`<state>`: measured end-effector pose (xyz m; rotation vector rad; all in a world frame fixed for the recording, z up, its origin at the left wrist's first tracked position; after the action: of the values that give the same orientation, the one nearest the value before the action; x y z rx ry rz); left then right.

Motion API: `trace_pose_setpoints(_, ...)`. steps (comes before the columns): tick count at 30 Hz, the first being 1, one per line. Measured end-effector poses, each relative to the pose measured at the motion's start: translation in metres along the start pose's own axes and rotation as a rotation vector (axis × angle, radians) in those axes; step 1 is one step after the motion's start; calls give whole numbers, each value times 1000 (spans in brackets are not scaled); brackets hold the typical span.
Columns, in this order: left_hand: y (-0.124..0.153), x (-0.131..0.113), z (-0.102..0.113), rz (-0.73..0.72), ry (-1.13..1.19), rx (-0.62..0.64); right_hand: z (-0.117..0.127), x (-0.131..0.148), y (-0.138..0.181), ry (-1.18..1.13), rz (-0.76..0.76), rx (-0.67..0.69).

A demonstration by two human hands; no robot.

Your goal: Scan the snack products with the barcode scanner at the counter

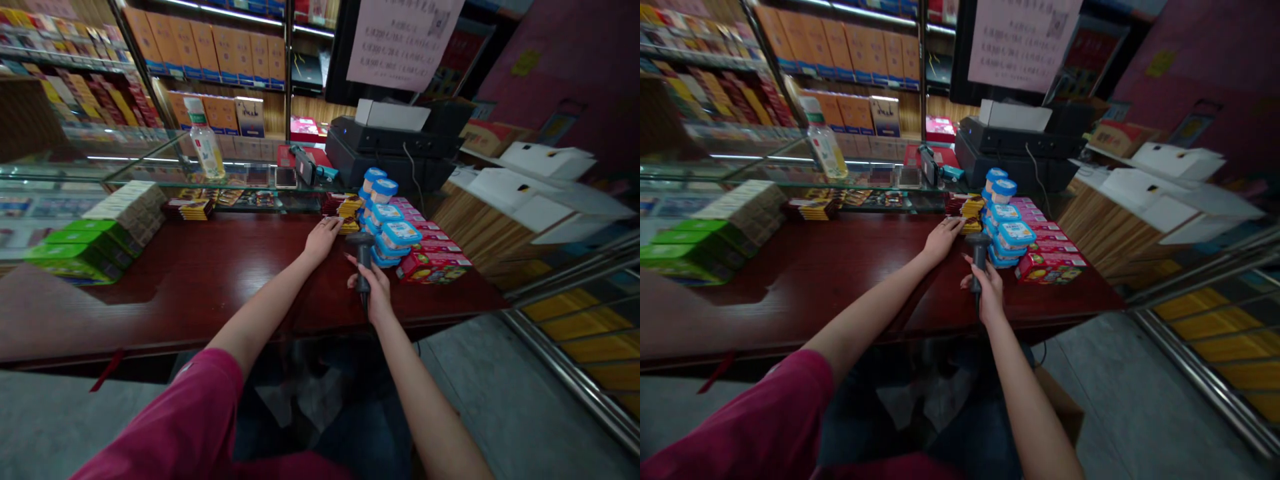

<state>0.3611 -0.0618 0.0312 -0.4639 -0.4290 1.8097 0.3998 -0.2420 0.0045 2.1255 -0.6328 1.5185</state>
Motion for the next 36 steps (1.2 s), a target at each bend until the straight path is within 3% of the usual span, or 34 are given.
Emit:
trace_pose_setpoints(6, 5, 7, -7, -91, 164, 59, -4, 0, -4, 35, -37, 23)
trace_pose_setpoints(9, 28, 28, 14, -90, 178, 17, -24, -6, -6, 56, -97, 106)
trace_pose_setpoints(13, 94, 94, 77, 0, 47, -74, -76, -21, -13, 59, -167, 259)
trace_pose_setpoints(17, 183, 190, 156, 235, -146, -128, -145, -39, -24, 105, -249, 436)
trace_pose_setpoints(19, 219, 229, 186, 330, -206, -127, -179, -47, -27, 140, -292, 534)
trace_pose_setpoints(21, 245, 259, 203, 418, -239, -131, -209, -55, -29, 166, -316, 619)
trace_pose_setpoints(24, 264, 288, 209, 538, -254, -145, -242, -64, -27, 165, -314, 716)
trace_pose_setpoints(27, 265, 296, 208, 590, -261, -174, -259, -69, -20, 167, -292, 782)
trace_pose_setpoints(30, 263, 290, 216, 612, -222, -247, -260, -67, -15, 157, -263, 795)
trace_pose_setpoints(34, 263, 269, 231, 643, -59, -485, -256, -67, -11, 178, -241, 798)
trace_pose_setpoints(36, 263, 261, 228, 678, 90, -622, -257, -68, -7, 200, -223, 816)
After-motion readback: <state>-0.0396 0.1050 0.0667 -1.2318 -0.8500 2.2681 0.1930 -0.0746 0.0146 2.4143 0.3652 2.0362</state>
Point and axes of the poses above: each hand's wrist, its own y-axis away from the middle knuckle, its own z-axis out of the back of the hand, x = y × z, the point moved 10 cm from there along -y, towards the middle knuckle, and after that the axes turned 10 degrees about -z, right-handed, at the moved point
